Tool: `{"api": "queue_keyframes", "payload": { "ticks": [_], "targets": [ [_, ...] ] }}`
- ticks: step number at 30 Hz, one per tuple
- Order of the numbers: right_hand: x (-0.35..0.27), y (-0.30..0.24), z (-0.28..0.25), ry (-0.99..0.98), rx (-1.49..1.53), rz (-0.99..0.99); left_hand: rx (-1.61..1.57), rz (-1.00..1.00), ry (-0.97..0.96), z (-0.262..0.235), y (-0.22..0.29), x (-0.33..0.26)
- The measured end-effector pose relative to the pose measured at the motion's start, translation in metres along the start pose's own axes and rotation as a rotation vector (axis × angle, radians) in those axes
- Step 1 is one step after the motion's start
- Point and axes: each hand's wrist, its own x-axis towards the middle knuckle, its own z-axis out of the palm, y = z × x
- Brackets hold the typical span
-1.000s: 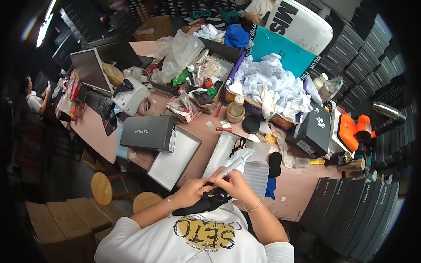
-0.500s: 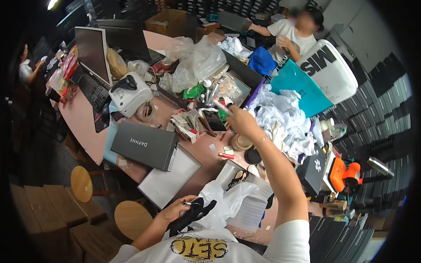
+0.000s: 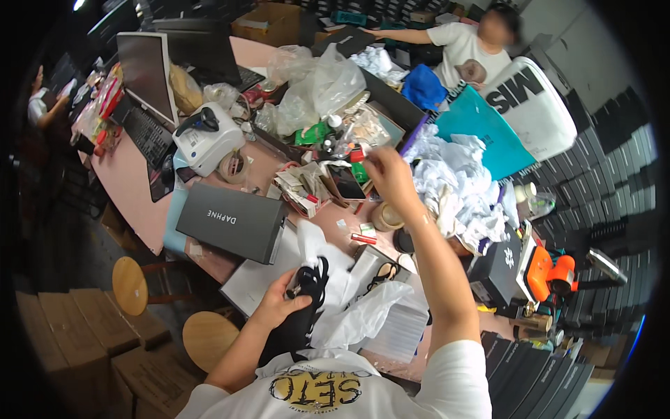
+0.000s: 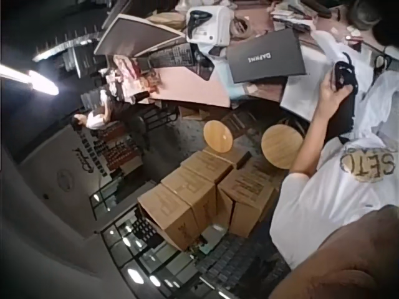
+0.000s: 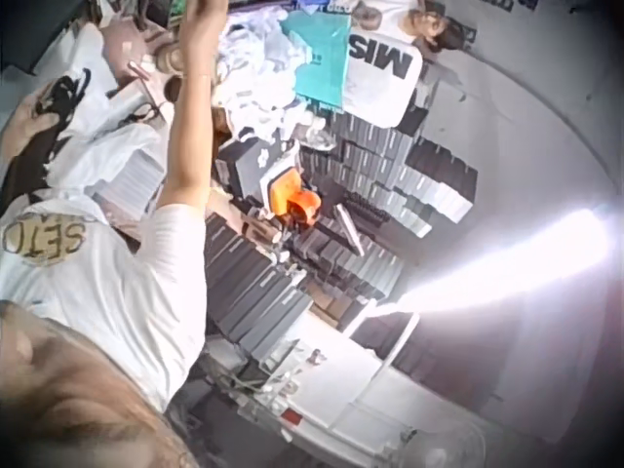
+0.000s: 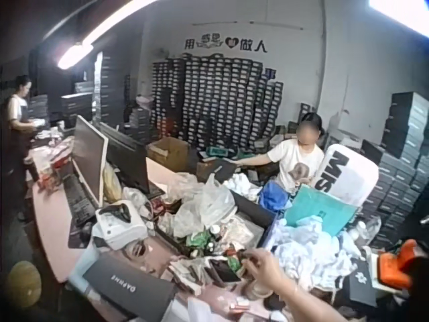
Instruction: Packing shoes into boxes, checking components, and marking labels in a manufacturing setting.
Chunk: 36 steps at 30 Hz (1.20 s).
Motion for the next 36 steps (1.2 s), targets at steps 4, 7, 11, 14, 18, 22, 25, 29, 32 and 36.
{"api": "queue_keyframes", "payload": {
  "ticks": [4,7,11,14,18,22,25,29,32,36],
  "targets": [
    [-0.172,-0.03,-0.059,-0.193,0.571,0.526,0.002,0.084,0.018,0.033,-0.003,0.007],
    [-0.272,-0.072,-0.069,-0.213,0.61,0.321,-0.059,0.137,-0.074,0.068,-0.017,0.007],
    [-0.327,-0.106,-0.047,-0.063,0.49,0.31,-0.128,0.118,-0.134,0.122,-0.033,-0.009],
    [-0.354,-0.105,-0.049,0.007,0.477,0.43,-0.031,0.101,-0.182,0.144,-0.044,-0.02],
    [-0.387,-0.099,-0.056,0.063,0.628,0.479,0.09,0.065,-0.206,0.146,-0.047,-0.027],
    [-0.412,-0.094,-0.059,0.132,1.015,0.59,0.233,0.068,0.092,0.093,-0.06,-0.021],
    [-0.417,-0.099,-0.052,0.265,1.268,0.665,0.466,0.347,0.419,0.057,-0.012,-0.015],
    [-0.409,-0.112,-0.04,0.41,1.495,0.772,1.246,0.818,0.349,0.013,0.043,-0.017],
    [-0.397,-0.12,-0.025,0.453,1.535,0.797,0.974,0.56,0.172,0.027,0.03,-0.017],
    [-0.379,-0.138,0.003,0.412,1.358,0.742,0.834,0.289,-0.163,0.042,0.001,-0.028]
  ]
}}
